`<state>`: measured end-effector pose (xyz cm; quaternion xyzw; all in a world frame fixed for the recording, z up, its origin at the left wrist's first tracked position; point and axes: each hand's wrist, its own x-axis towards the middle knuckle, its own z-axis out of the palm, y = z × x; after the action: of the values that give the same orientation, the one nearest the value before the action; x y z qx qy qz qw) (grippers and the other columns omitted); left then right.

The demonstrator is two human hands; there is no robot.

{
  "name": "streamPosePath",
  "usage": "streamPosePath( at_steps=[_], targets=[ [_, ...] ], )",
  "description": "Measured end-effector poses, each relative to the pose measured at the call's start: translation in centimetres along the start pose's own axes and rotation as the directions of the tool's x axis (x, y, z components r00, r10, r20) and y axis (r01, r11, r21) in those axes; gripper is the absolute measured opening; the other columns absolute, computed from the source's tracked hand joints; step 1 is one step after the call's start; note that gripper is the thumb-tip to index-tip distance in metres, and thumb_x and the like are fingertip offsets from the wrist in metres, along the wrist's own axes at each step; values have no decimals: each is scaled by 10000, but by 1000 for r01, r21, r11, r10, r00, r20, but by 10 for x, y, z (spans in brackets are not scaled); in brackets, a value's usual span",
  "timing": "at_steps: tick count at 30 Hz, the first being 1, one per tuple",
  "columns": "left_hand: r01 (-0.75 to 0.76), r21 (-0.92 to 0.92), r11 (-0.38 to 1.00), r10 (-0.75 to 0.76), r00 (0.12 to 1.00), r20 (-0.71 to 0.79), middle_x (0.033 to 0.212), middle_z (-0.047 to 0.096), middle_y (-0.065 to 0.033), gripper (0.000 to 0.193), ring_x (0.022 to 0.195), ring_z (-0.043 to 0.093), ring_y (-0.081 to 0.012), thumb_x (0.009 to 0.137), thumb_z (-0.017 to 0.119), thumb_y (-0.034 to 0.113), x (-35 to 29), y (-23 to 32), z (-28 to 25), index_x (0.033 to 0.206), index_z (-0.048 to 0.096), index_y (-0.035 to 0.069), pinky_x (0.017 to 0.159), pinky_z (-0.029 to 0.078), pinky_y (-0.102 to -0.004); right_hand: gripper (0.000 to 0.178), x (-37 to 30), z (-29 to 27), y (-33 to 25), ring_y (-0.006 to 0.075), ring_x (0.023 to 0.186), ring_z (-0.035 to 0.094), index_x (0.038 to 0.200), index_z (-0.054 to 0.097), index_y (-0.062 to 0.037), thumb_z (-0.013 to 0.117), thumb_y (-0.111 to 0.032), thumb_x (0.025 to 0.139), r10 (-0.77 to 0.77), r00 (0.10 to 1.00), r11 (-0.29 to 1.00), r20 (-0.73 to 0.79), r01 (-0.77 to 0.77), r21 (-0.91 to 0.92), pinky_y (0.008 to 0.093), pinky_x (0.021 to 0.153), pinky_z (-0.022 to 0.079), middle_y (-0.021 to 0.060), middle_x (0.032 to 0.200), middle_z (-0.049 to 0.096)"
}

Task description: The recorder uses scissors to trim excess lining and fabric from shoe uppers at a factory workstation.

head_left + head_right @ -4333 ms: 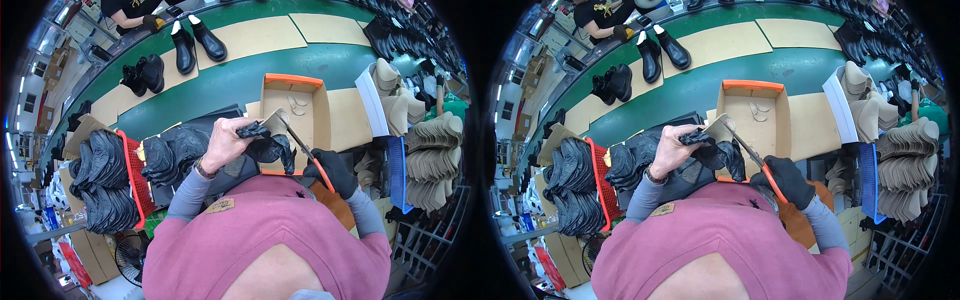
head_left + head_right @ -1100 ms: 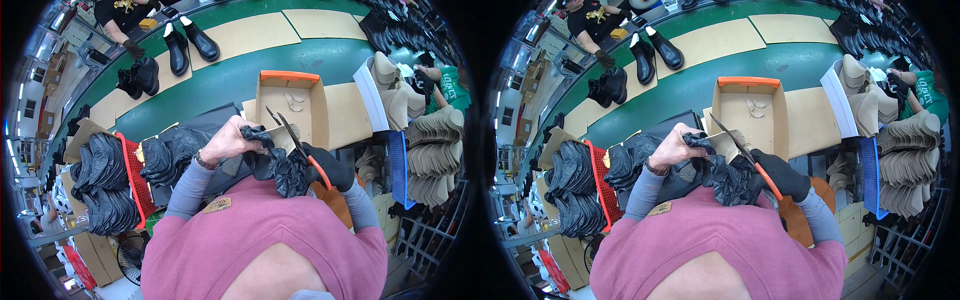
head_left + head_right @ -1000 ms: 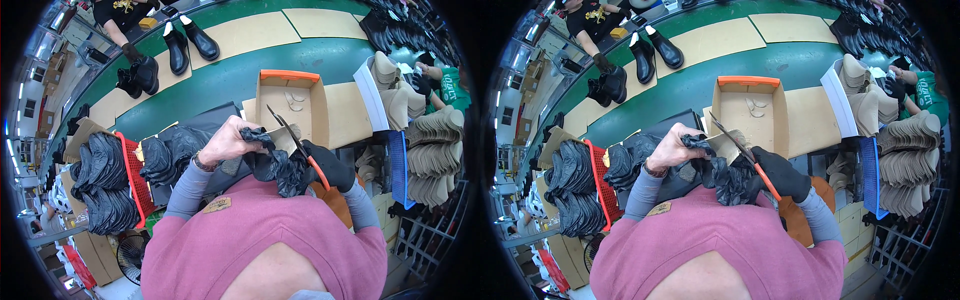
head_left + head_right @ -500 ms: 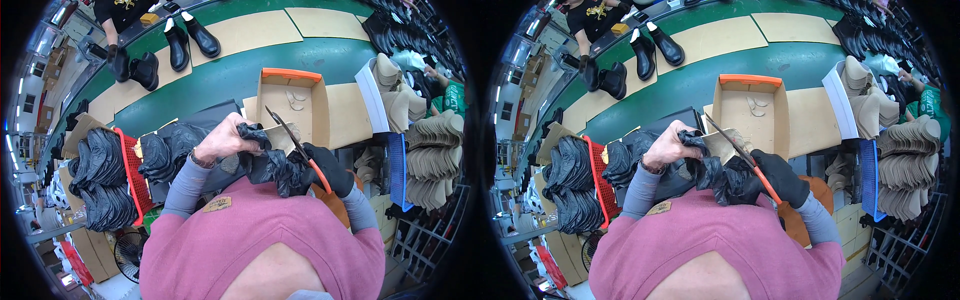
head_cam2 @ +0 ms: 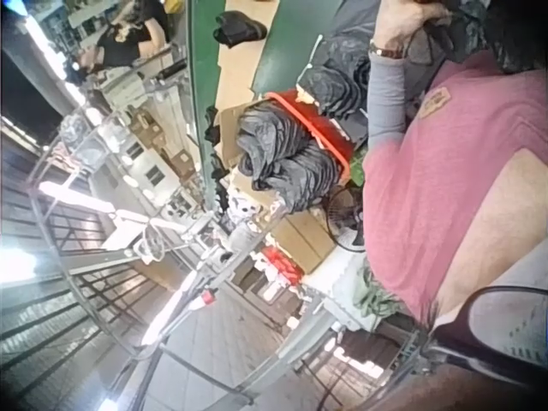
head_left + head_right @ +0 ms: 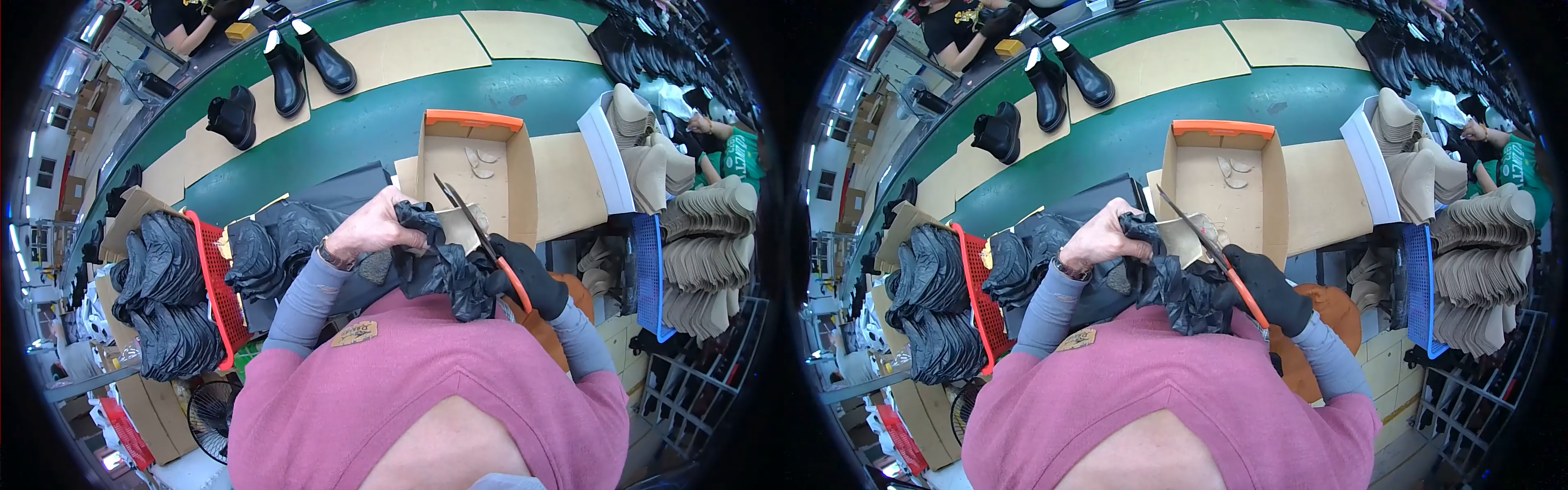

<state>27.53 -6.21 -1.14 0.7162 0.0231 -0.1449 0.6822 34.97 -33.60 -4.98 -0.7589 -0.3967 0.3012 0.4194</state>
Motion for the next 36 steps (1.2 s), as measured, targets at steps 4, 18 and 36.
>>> streamPosePath(
  at_steps=[4,18,36],
  targets=[
    [-17,-7,1000,17,1000,9,618,653,-36,96,566,585,-93,645,733,-59,5,1,1,720,685,-26,567,476,-259,385,0,1,3,340,660,580,895,590,-5,732,-346,786,-142,987,988,-75,146,57,390,581,439,180,729,556],
    [-268,296,917,304,949,-80,750,662,-53,257,677,610,-127,668,746,-62,13,-14,5,917,705,-9,674,487,-271,191,11,-10,47,339,673,633,948,703,-102,655,-240,824,-180,983,887,22,172,-430,420,589,481,160,752,635],
    [-533,606,590,781,566,-262,1066,710,-134,729,900,710,-258,717,722,-67,-3,9,9,1394,484,64,790,546,-305,310,81,-3,87,339,897,654,1069,644,-58,662,-242,821,-51,924,828,-379,-173,-534,416,762,510,178,970,662]
  ],
)
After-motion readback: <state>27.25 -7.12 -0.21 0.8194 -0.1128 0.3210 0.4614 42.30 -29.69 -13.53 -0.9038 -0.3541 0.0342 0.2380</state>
